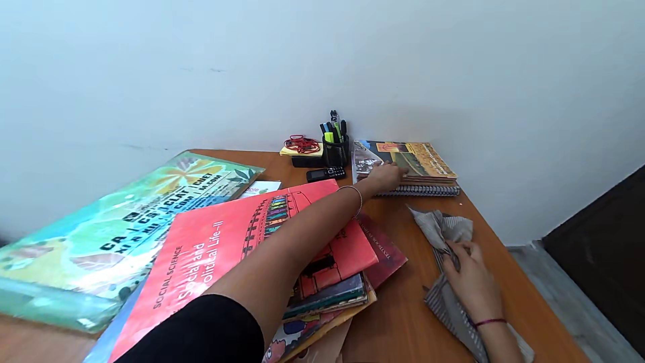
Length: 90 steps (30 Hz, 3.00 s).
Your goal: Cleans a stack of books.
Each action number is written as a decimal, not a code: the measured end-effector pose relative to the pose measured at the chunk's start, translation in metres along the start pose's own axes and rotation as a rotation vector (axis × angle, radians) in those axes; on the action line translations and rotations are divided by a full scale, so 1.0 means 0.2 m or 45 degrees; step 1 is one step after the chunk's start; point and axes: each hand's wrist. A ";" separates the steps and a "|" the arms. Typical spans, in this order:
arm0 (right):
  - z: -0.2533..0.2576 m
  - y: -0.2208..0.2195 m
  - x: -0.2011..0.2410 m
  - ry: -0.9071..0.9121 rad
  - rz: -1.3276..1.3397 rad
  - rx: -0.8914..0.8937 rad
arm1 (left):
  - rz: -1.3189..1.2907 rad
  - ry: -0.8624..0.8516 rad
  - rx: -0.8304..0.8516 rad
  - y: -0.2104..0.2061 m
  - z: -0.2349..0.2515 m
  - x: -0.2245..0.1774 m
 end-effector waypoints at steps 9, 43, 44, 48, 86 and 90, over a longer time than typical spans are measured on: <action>0.00 -0.02 -0.02 0.043 0.030 -0.066 | -0.492 -0.082 0.062 0.09 -0.03 0.06; 0.18 -0.21 1.30 0.582 -0.094 0.285 | -0.270 0.095 -1.463 -0.48 -2.31 0.35; 0.16 -0.24 1.37 0.592 -0.105 0.291 | -0.301 0.114 -1.489 -0.48 -2.30 0.34; -0.04 -0.28 1.61 0.767 -0.108 0.401 | -0.376 0.170 -1.576 -0.51 -2.26 0.30; -0.71 -0.27 1.45 1.522 0.108 0.249 | -0.433 0.193 -1.585 -0.54 -2.26 0.29; -0.57 -0.24 1.34 1.420 0.134 0.232 | -0.411 0.175 -1.577 -0.53 -2.26 0.30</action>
Point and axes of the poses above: each hand's wrist, its own z-axis towards the middle knuckle, its own y-axis out of the back of the hand, x = y × z
